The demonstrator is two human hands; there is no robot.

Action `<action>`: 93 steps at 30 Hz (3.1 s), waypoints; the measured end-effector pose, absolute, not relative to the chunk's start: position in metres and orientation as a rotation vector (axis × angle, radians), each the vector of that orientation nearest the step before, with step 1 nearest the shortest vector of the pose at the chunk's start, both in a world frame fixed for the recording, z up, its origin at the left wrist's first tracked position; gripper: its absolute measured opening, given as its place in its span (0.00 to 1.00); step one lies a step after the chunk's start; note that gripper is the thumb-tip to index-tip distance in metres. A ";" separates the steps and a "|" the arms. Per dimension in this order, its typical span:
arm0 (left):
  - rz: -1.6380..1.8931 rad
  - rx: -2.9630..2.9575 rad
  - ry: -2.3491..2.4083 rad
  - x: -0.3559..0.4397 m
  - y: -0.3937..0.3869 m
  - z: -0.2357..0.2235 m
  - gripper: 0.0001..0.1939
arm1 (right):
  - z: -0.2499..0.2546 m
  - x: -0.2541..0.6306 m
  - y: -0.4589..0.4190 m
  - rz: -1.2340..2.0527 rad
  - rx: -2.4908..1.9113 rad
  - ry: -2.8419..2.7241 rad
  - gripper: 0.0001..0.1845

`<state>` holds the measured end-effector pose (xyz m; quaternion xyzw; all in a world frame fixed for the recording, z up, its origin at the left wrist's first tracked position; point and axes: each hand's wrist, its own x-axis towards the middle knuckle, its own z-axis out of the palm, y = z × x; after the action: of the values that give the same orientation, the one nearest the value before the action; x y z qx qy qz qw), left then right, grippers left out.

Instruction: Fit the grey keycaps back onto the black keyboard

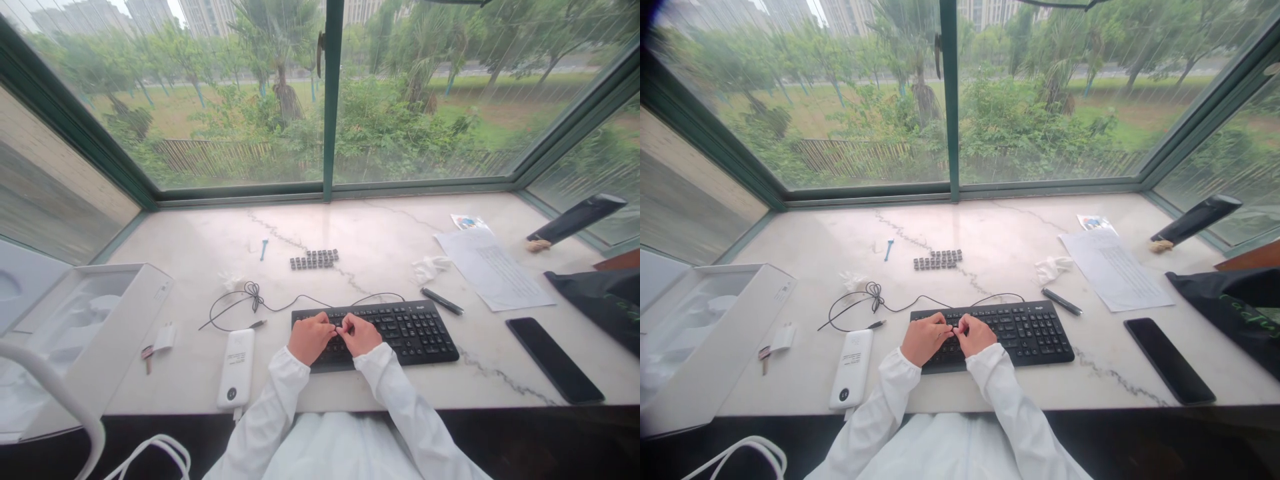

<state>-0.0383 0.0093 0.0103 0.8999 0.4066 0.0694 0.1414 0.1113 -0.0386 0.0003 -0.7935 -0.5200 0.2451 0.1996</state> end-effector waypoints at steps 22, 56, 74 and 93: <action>0.155 2.543 1.159 -0.039 0.010 0.008 0.12 | -0.006 0.112 -0.039 0.659 -2.137 -1.447 0.03; 0.024 2.410 1.543 -0.020 -0.039 0.008 0.16 | -0.029 0.113 -0.029 0.730 -1.914 -1.592 0.08; 0.341 2.093 2.063 -0.054 0.079 0.033 0.20 | -0.020 0.123 -0.051 0.574 -1.920 -1.566 0.06; 0.049 2.391 1.665 -0.007 0.237 0.015 0.12 | -0.026 0.141 -0.075 0.477 -1.925 -1.496 0.07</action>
<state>-0.0071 0.2366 0.0146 0.8153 0.5676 0.0166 0.1135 0.1413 -0.0752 -0.0255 -0.7335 -0.5699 0.1816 0.3229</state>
